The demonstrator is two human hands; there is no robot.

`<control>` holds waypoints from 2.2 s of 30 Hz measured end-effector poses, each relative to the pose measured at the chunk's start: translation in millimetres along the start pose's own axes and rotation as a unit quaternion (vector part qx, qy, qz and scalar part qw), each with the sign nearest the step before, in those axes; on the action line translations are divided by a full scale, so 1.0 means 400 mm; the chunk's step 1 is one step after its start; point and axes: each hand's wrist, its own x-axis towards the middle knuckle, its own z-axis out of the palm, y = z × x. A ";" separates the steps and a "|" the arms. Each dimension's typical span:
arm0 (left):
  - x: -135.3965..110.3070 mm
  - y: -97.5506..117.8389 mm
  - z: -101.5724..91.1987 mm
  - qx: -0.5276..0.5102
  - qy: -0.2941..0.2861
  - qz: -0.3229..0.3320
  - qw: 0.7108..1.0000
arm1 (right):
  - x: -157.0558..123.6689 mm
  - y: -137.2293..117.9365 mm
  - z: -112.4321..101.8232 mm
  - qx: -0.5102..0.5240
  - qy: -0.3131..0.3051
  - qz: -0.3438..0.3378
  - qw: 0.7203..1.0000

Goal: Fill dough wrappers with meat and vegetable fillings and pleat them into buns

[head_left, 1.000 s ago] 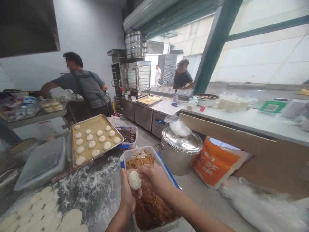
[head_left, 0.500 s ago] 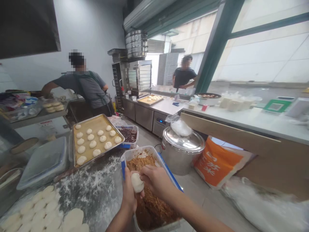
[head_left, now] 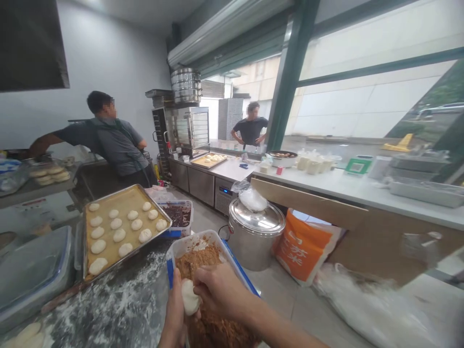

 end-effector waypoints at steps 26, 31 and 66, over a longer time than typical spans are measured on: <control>-0.030 0.009 -0.020 -0.036 -0.043 -0.041 0.998 | 0.023 0.021 0.032 -0.026 -0.046 -0.094 0.994; -0.050 0.010 -0.005 0.003 0.014 0.042 0.999 | 0.018 0.013 0.017 -0.035 -0.039 -0.098 0.994; -0.032 0.010 -0.028 -0.067 -0.016 0.031 0.997 | 0.044 0.006 0.003 0.066 -0.060 -0.066 0.994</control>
